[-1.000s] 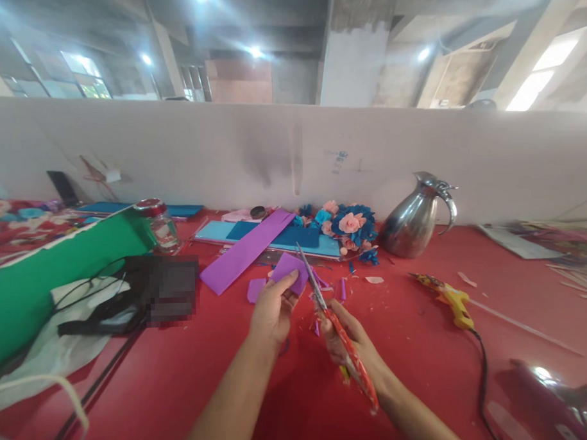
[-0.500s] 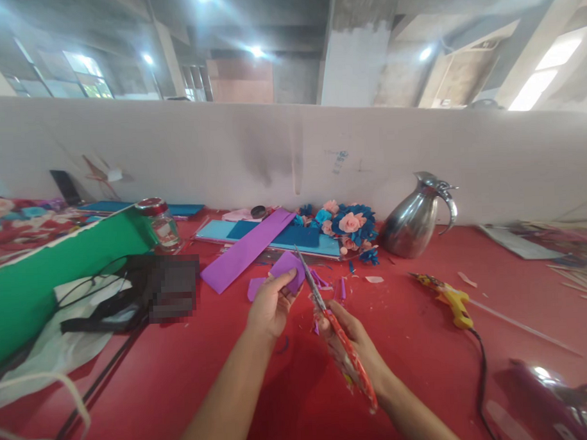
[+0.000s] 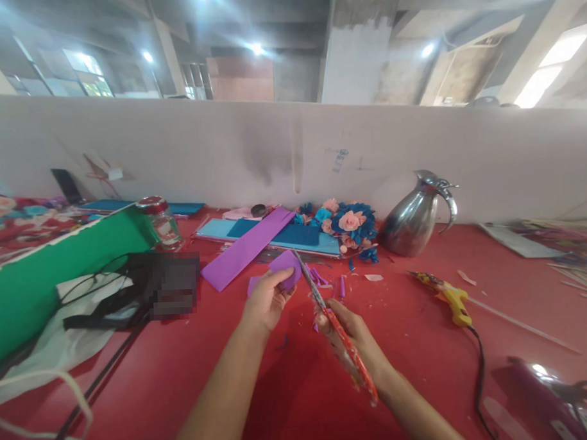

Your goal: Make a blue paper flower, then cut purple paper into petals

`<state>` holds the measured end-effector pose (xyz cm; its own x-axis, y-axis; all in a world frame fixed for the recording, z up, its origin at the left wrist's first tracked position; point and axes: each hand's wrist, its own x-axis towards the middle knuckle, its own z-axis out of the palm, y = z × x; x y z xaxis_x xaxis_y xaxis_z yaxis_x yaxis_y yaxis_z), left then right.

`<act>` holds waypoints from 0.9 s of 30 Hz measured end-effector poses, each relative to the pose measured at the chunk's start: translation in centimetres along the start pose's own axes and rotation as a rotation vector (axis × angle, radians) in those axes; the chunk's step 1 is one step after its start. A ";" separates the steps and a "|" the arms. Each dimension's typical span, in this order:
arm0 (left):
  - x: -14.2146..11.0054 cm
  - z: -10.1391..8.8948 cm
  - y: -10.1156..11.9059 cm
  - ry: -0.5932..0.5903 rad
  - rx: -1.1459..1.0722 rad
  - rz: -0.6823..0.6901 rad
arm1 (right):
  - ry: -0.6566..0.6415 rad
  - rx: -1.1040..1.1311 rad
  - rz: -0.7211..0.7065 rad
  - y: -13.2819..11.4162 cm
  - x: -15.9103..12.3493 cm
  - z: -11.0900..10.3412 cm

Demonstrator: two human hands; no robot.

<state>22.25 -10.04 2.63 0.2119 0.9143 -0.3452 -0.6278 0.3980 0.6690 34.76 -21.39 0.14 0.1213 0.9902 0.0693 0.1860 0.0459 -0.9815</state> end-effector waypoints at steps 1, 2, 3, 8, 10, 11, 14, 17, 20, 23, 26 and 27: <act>0.1 -0.1 0.0 0.007 0.016 0.010 | 0.015 0.008 0.025 0.0 0.0 0.1; 0.2 -0.2 0.0 0.015 0.033 0.021 | 0.031 0.022 0.053 0.0 0.0 0.2; 0.3 -0.3 0.0 0.022 0.047 0.032 | 0.048 0.044 0.074 0.0 0.0 0.3; 0.7 -0.5 -0.4 0.007 0.046 0.027 | 0.120 0.290 0.139 0.2 0.2 0.3; 0.4 -0.3 -0.7 -0.026 0.062 0.009 | 0.128 0.381 0.171 0.3 0.4 0.0; 0.1 -0.1 -0.9 -0.038 0.078 -0.003 | 0.130 0.400 0.168 0.3 0.6 -0.1; -0.7 0.5 -1.5 -0.074 0.115 -0.077 | 0.163 0.379 0.101 0.3 0.9 -0.7; -1.2 0.9 -2.0 -0.092 0.116 -0.133 | 0.193 0.378 0.050 0.6 1.3 -1.0; -1.0 0.9 -2.2 -0.057 0.105 -0.099 | 0.176 0.420 0.097 0.8 1.5 -1.0; -0.6 0.7 -1.9 -0.001 0.074 -0.074 | 0.187 0.422 0.177 0.4 1.2 -0.9; -0.4 0.6 -1.2 0.037 0.023 -0.068 | 0.227 0.368 0.166 -0.3 0.6 -1.0; -0.3 0.6 -1.1 0.037 0.007 -0.067 | 0.222 0.355 0.156 -0.3 0.5 -1.0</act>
<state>23.29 -10.71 2.37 0.2257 0.8823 -0.4131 -0.6079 0.4589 0.6480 35.76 -21.10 0.63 0.3351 0.9383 -0.0856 -0.1923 -0.0208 -0.9811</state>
